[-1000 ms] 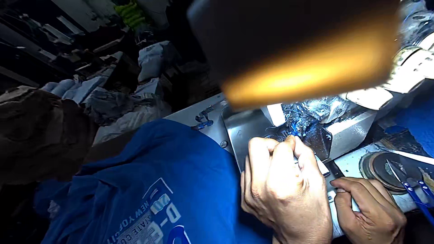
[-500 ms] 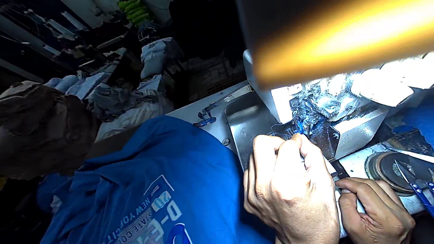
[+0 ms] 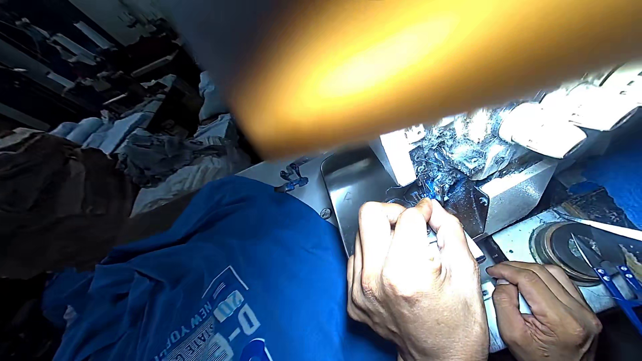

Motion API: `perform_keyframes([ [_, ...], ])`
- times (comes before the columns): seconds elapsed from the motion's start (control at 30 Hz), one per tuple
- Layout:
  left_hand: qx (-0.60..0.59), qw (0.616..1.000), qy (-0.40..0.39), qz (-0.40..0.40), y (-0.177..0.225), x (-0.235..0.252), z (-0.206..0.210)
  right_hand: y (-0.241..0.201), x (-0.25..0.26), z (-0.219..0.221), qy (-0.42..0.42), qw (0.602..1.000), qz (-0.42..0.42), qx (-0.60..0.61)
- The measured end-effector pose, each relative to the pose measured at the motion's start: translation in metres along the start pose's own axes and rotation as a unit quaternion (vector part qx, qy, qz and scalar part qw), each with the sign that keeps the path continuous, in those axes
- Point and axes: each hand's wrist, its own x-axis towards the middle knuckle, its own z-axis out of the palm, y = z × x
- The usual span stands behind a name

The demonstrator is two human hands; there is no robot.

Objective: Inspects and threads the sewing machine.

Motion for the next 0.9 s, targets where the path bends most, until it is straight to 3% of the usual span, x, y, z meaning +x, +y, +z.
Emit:
perform_keyframes([
  [0.1,0.045,0.999,-0.017,-0.004,0.0,-0.014,-0.004,0.0,0.0,0.0,0.001,1.0,-0.002,0.0],
  [0.3,-0.029,0.999,-0.012,0.005,-0.002,-0.002,-0.002,0.0,-0.001,0.0,0.004,1.0,-0.001,0.006],
  [0.9,0.005,1.0,-0.01,-0.009,0.002,0.0,-0.001,0.0,-0.001,0.0,0.008,1.0,0.003,0.004],
])
